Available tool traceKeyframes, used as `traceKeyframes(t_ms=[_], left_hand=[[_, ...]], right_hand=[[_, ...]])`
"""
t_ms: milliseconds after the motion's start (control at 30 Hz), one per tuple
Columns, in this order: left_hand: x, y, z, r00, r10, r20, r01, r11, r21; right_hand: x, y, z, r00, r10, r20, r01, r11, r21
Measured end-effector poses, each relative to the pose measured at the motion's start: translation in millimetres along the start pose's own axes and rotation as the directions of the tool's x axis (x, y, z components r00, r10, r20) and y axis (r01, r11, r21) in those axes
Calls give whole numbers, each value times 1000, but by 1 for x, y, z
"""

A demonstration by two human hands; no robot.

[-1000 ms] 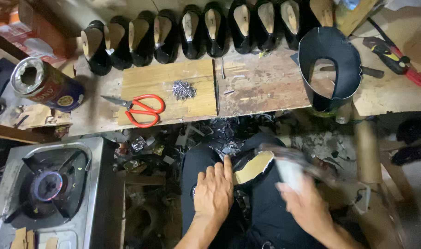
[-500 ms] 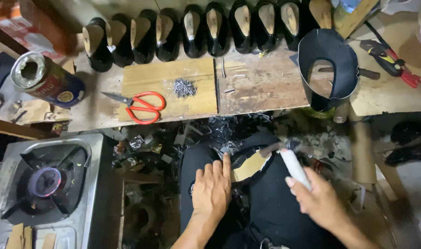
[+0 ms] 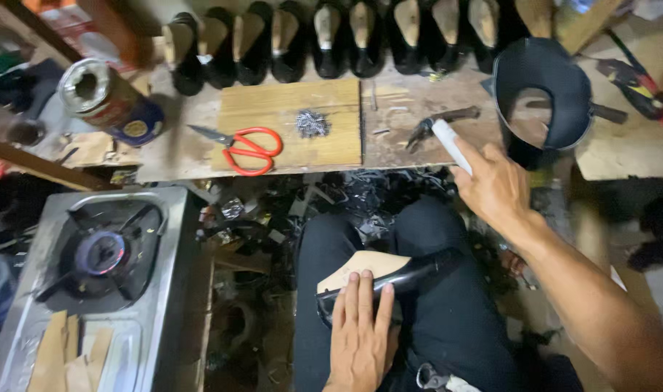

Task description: The person uses a hammer and a small metal tool to tap and press the sole of a black shoe held on their lap. They repeatedly tap along the sole edge, flip the shoe, and continue tapping. The person then picks up a piece of cardboard, places it on the shoe, and taps it with the hammer before placing the shoe on a shelf.

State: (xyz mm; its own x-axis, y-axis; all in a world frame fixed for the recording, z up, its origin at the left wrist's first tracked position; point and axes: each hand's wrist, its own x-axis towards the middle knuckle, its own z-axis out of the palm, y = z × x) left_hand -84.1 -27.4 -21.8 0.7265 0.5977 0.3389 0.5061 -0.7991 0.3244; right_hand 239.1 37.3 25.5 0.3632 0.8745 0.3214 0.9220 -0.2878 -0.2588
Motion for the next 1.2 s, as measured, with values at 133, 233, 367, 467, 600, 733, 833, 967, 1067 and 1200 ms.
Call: traceKeyframes(t_ms=[133,233,367,467,600,733,833,967,1067,1200], left_hand=[[3,0,-9,1000,-25,19,25,1000,-3],[13,-6,-26,998,-55,35,58,993,-102],[24,-17,-53,995,-94,-34,72,911,-407],[13,-38,-75,958,-239,-156,145,878,-456],[-35,-91,-115,823,-508,-253,441,854,-277],[-98,-132,-159,565,-721,-400,801,596,56],[-157,-140,-194,470,-777,-419,873,339,350],[-206,-137,-195,414,-803,-429,886,248,391],[-225,-140,-188,428,-818,-384,869,257,423],[-230,-151,-188,430,-838,-336,881,308,358]], right_hand=[[-1,-20,-20,963,-231,-141,217,970,-110],[-26,-35,-31,941,-287,-177,290,957,-6],[-86,-51,-29,960,-239,-147,275,907,320],[-135,-53,-17,983,-158,-95,183,875,449],[-183,-30,9,996,61,-71,-22,887,462],[-194,15,45,1000,3,5,-4,909,417],[-192,33,61,999,33,34,-45,865,499],[-185,22,54,998,-24,64,-11,875,484],[-178,1,37,994,-20,107,-32,887,461],[-170,-23,18,994,-84,63,51,913,404]])
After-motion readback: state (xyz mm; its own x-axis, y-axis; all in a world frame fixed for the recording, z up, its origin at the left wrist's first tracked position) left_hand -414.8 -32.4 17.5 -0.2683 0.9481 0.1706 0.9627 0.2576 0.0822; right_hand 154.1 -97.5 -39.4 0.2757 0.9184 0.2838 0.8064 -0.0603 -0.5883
